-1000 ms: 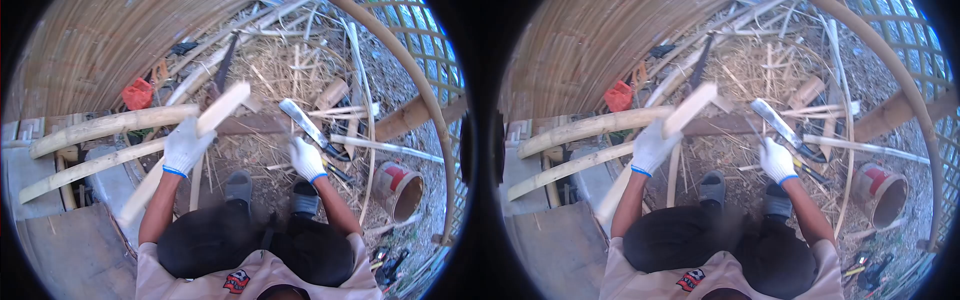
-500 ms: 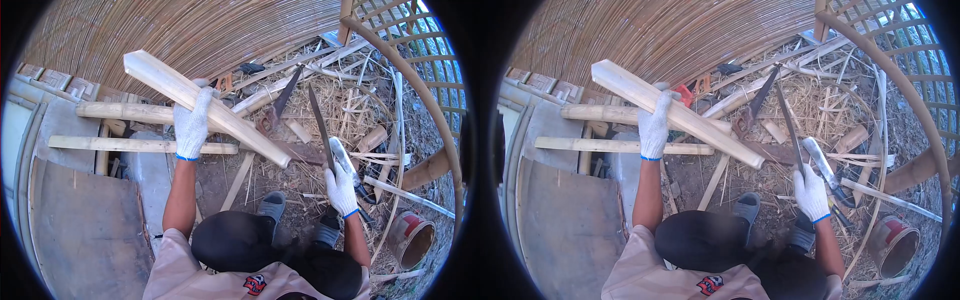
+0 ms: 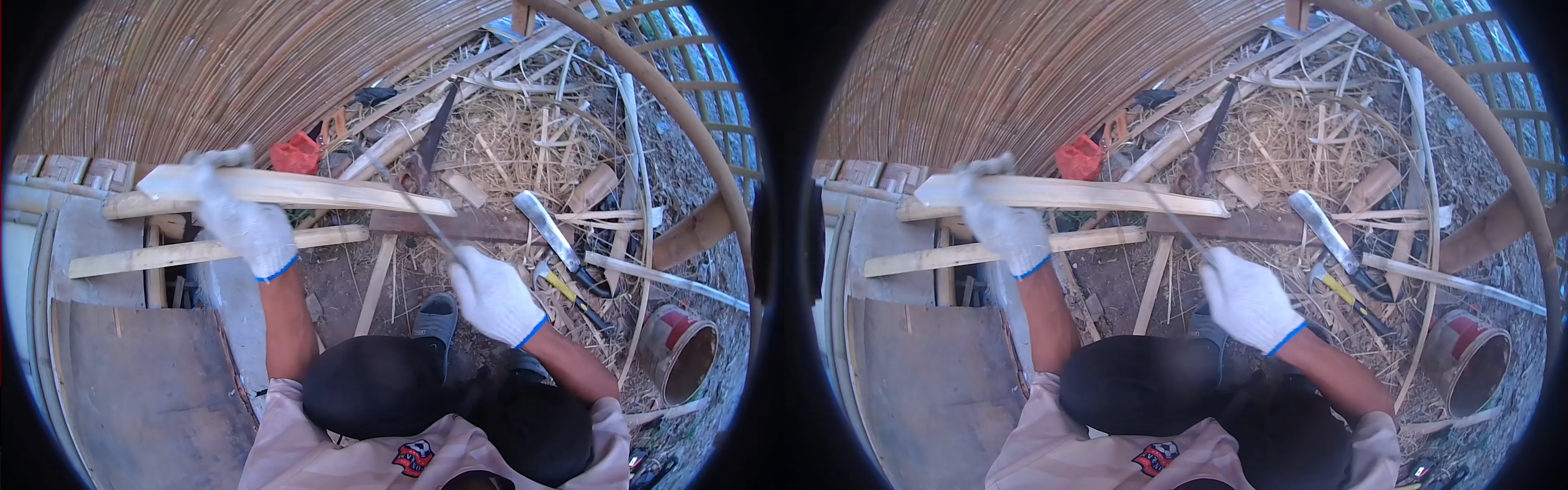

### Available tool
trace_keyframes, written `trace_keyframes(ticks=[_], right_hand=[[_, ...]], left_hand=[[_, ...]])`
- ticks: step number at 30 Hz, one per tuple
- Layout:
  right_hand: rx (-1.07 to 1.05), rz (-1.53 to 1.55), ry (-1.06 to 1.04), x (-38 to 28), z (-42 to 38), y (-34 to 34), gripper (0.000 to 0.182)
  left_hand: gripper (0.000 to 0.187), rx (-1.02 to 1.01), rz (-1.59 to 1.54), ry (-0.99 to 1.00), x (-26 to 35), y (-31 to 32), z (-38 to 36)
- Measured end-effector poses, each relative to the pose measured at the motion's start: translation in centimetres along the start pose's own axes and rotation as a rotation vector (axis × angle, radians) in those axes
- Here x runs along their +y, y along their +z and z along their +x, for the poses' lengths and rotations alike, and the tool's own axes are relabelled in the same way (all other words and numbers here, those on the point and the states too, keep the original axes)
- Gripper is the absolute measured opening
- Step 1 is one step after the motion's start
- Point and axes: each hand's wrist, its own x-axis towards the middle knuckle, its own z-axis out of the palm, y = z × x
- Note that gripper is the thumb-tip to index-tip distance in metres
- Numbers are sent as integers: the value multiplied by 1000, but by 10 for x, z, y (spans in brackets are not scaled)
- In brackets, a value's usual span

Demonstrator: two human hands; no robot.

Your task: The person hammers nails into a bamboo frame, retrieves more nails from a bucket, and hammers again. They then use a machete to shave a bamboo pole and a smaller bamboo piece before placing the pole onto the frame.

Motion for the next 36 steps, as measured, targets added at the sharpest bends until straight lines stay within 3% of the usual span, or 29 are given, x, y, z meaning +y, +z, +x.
trace_keyframes(ticks=[2, 3, 6, 8, 11, 15, 17, 21, 23, 25, 26, 27, 29, 31, 35, 36], right_hand=[[7, -57, -154, -20, 8, 10, 17], [-50, -27, -114, -37, 11, 8, 19], [-130, -23, -185, -69, 20, 9, 19], [-147, -11, -227, -76, 27, 9, 20], [-252, -10, -88, -62, 32, 15, 22], [-149, -122, -46, -32, 26, 31, 26], [-198, -209, 110, -2, 22, 34, 25], [-131, -255, 42, 9, 16, 36, 26], [-189, -252, 129, -18, 10, 18, 26], [-161, -154, -39, -34, 4, 13, 22], [-126, -128, -37, -28, 2, 19, 23], [-87, -118, -54, -16, 7, 25, 25], [-133, -239, 197, 42, 13, 35, 30], [-157, -231, 271, 36, 7, 32, 28], [-138, -123, 45, 20, -2, 27, 22], [-135, -128, 158, 37, -1, 33, 23]], left_hand=[[28, 121, 80, 72, 19, 5, 7], [27, 181, 122, 109, 24, 6, 8], [26, 129, 54, 180, 26, 3, 4], [23, 168, 210, 147, 42, 16, -8], [17, 119, 236, 264, 36, 14, -11], [16, 67, 350, 347, 34, 1, -10], [16, 59, 374, 355, 36, 3, -9], [16, 15, 369, 429, 35, -8, -12], [16, 45, 325, 440, 34, 2, -10], [18, 98, 315, 322, 43, 15, -19], [17, 59, 390, 460, 41, 19, -25], [16, 42, 375, 423, 40, 16, -25], [15, 22, 330, 362, 42, 8, -16], [14, 23, 248, 395, 43, 8, -15], [13, -28, 346, 484, 36, 2, -14], [16, -60, 380, 496, 35, -3, -13]])
